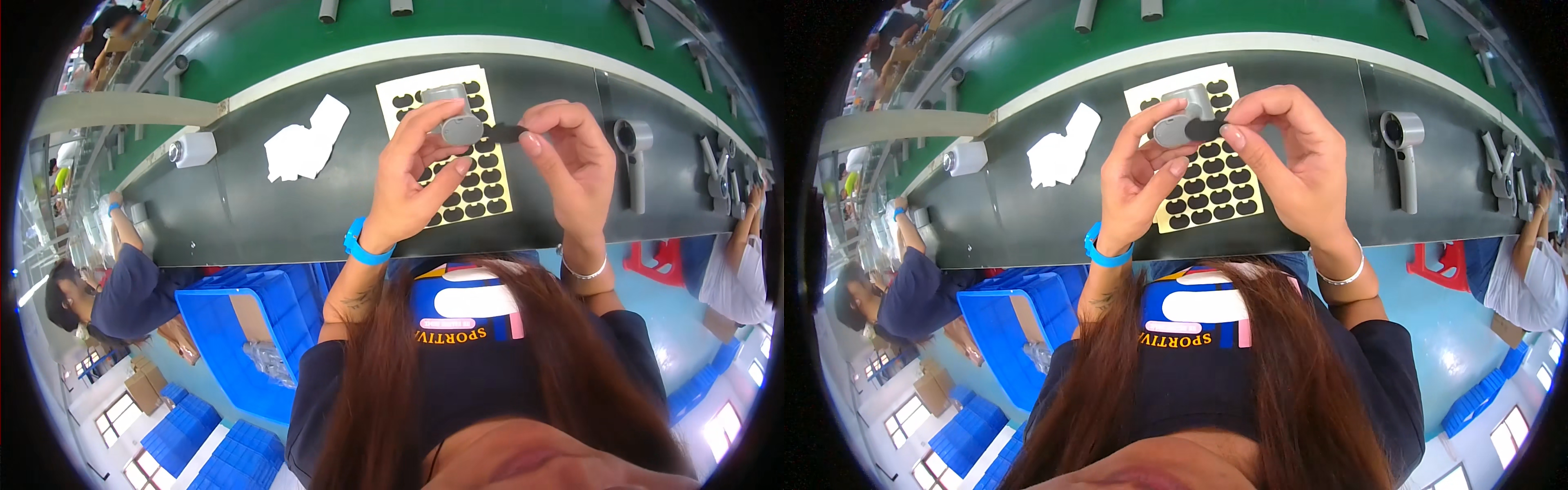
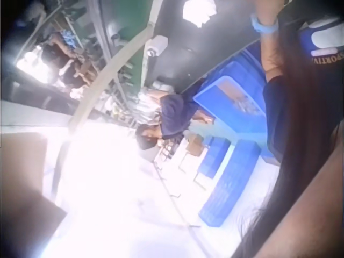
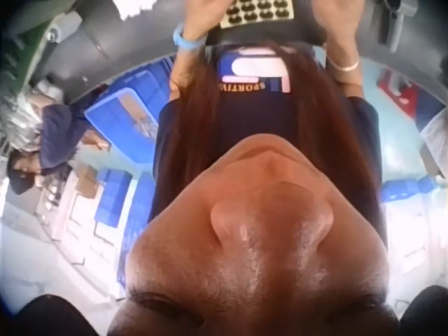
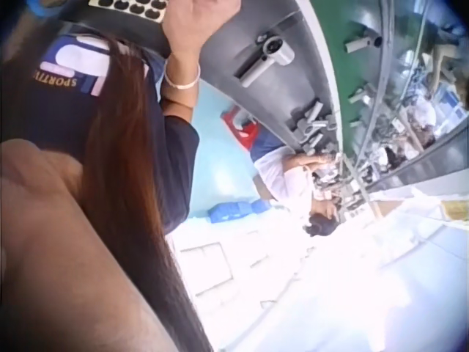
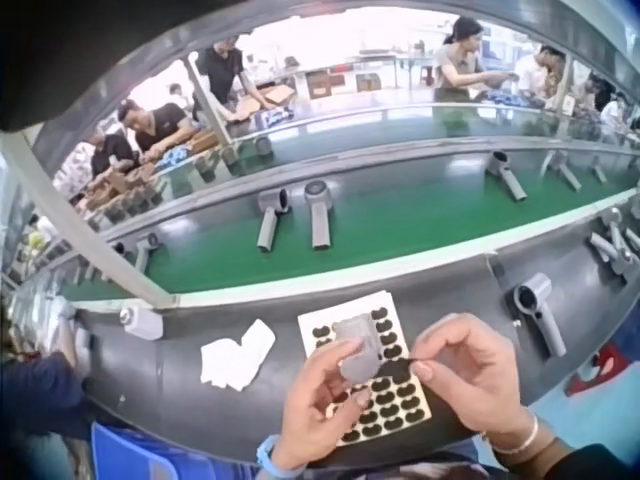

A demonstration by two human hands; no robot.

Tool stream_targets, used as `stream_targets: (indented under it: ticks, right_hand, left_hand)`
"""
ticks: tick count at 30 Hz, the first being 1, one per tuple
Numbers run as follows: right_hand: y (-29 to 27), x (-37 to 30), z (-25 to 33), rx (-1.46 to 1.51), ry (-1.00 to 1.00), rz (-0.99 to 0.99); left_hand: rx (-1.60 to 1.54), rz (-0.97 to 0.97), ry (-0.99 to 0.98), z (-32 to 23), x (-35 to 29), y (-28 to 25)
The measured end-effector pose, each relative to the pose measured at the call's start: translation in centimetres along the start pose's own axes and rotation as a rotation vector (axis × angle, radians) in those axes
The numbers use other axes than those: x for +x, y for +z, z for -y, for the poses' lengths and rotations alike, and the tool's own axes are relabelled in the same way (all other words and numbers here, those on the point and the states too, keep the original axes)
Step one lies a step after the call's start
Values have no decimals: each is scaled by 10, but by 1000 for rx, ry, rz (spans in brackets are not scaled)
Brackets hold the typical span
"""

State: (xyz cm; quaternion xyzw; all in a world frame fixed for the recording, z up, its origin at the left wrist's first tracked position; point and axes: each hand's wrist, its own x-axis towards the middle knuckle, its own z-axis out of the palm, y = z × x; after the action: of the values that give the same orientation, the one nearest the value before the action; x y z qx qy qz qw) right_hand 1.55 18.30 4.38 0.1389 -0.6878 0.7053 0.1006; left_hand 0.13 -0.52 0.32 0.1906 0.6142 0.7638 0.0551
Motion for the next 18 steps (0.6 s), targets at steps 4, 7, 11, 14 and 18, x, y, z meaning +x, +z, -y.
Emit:
stream_targets:
  ticks: [4,7,11,14,18]
  right_hand:
    - [4,-8,3,-75,158,12]
    - [8,-9,3,-76,134,-16]
    - [8,-12,-1,-41,70,-14]
    - [9,-14,0,-28,79,-7]
    - [11,-14,2,-35,97,-11]
  left_hand:
    - [44,40,16,-1,-6,3]
    - [24,37,-12,-3,-8,4]
    - [22,62,-6,-2,-8,5]
    - [27,85,18,-4,-8,5]
    - [39,94,22,-1,-8,5]
